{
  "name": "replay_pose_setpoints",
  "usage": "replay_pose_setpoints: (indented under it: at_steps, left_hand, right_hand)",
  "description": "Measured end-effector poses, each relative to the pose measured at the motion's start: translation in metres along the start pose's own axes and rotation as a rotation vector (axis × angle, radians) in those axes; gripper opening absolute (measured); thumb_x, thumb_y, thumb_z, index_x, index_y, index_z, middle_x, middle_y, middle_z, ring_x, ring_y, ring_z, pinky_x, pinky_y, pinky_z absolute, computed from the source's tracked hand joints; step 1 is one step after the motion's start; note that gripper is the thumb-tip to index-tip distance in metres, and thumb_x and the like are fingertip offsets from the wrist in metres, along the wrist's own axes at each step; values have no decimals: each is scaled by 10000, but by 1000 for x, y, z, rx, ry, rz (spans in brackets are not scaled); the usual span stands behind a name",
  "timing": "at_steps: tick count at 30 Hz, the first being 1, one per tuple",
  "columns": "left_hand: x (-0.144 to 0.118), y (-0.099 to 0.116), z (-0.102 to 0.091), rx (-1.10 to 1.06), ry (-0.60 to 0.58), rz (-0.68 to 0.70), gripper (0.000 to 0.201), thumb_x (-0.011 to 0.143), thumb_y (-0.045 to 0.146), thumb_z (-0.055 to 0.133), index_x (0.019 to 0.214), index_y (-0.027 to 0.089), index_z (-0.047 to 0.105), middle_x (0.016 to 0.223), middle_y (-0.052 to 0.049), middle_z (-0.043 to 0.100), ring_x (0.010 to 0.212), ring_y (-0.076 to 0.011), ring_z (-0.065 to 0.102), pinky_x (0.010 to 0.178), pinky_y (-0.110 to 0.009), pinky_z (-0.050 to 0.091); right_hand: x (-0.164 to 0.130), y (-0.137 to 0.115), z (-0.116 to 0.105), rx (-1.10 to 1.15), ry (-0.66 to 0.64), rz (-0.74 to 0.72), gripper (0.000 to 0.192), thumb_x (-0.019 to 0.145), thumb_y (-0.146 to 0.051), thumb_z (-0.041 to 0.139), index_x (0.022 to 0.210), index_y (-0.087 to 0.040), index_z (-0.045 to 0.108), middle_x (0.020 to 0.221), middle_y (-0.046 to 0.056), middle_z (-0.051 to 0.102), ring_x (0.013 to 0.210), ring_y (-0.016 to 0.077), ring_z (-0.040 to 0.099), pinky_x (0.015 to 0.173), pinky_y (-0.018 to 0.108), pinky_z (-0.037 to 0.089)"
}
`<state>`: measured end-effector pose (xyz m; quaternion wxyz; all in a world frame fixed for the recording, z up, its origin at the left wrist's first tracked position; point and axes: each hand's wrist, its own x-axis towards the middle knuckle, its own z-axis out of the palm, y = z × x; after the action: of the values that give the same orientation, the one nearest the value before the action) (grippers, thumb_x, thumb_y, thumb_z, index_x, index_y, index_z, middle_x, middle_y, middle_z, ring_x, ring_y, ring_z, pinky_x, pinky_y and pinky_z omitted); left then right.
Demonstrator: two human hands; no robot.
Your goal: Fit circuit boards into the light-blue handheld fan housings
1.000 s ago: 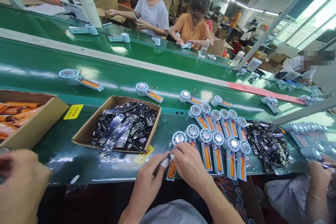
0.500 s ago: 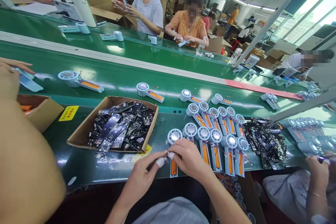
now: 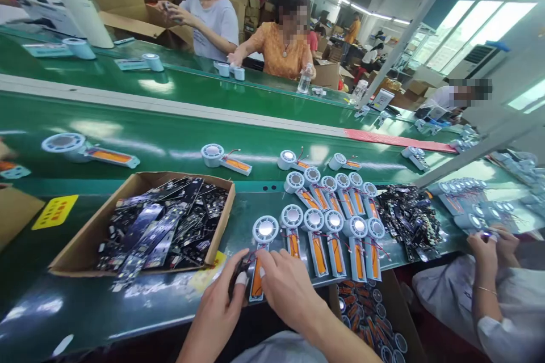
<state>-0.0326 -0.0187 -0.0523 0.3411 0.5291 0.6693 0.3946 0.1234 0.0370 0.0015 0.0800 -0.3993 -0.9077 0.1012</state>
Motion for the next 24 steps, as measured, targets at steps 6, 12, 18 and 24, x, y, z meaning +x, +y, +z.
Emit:
replay_pose_setpoints:
  at_steps: [6, 12, 18, 24]
  left_hand:
    - [7, -3, -4, 85, 30, 78, 458, 874, 322, 406, 1206, 193, 694, 1134, -101, 760, 1048, -269, 721, 925, -405, 579]
    - [5, 4, -4, 166, 31, 158, 482, 886, 223, 342, 1181, 236, 723, 1070, -87, 749, 1009, -242, 721, 857, -371, 592]
    - [-1, 14, -8, 304, -12, 188, 481, 922, 207, 329, 1168, 278, 736, 876, -72, 687, 730, -210, 697, 626, -299, 558]
    - [2, 14, -8, 207, -20, 177, 490, 887, 188, 336, 1197, 250, 711, 996, -88, 743, 929, -239, 727, 792, -347, 591]
  right_hand:
    - [4, 25, -11, 801, -6, 199, 283, 862, -90, 526, 993, -194, 754, 894, 37, 765, 750, 167, 685, 661, 254, 519]
    - [10, 42, -6, 1052, 29, 147, 216, 916, -239, 610, 1063, -184, 758, 983, 61, 776, 899, 196, 720, 809, 317, 566]
    - [14, 34, -3, 557, 238, -96, 192, 978, -188, 563, 1028, -200, 748, 1025, 91, 696, 917, 180, 675, 831, 300, 553]
    - [20, 18, 15, 750, 255, 68, 146, 941, -209, 596, 1027, -193, 713, 815, 23, 717, 696, 140, 660, 653, 228, 538]
